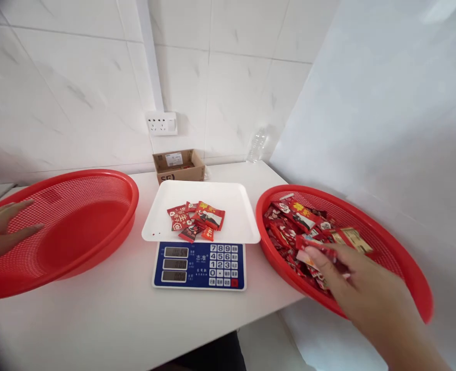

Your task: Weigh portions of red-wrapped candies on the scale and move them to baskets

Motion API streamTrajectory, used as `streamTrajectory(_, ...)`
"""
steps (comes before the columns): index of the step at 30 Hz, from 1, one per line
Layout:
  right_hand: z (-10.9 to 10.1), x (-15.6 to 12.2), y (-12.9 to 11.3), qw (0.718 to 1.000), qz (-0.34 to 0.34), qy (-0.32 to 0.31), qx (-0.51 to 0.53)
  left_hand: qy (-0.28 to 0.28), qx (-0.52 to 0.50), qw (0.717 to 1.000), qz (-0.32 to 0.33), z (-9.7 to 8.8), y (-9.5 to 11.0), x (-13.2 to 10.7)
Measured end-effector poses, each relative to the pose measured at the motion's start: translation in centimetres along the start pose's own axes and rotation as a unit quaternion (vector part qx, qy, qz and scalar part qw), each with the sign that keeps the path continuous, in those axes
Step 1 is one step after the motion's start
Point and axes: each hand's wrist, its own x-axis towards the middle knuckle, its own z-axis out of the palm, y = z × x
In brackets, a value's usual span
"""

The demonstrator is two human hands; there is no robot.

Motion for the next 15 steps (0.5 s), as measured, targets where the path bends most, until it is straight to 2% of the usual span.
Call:
streamTrajectory(1, -0.5, 0.6, 0.3, 0.999, 0.022, 0.001, -0.035, -0.022, -0.033, 0.999, 0.015, -0.3, 1.8, -0.2)
streamTrajectory(3, -1.0, 1.1, 0.6, 0.996, 0.019, 0.023, -0.083, -0.047, -0.095, 0.993, 0.051, -1.0, 5.7, -0.9)
streamTrajectory(7, 0.5, 0.8, -1.0, 0.991, -0.084, 0.068, -0.078, -0.115, -0.157, 0.975, 0.111, -2.4, 13.6, -2.2)
streamTrajectory(9, 1.9, 0.4, -3.2, 0.986, -0.149, 0.069, -0.039, -0.162, -0.189, 0.953, 0.174, -2.4, 17.1, -2.3)
streamTrajectory(11, 3.3, 0.2, -5.9, 0.973, -0.225, 0.051, -0.006, -0.185, -0.204, 0.934, 0.226, -1.8, 20.0, -2.0)
streamTrajectory(13, 4.5, 0.2, -9.0, 0.958, -0.287, -0.004, 0.001, -0.205, -0.213, 0.917, 0.269, -0.8, 22.5, -1.5)
streamTrajectory(15, 5.5, 0.6, -11.8, 0.949, -0.311, -0.056, 0.009, -0.213, -0.217, 0.906, 0.296, 0.1, 24.5, -0.9)
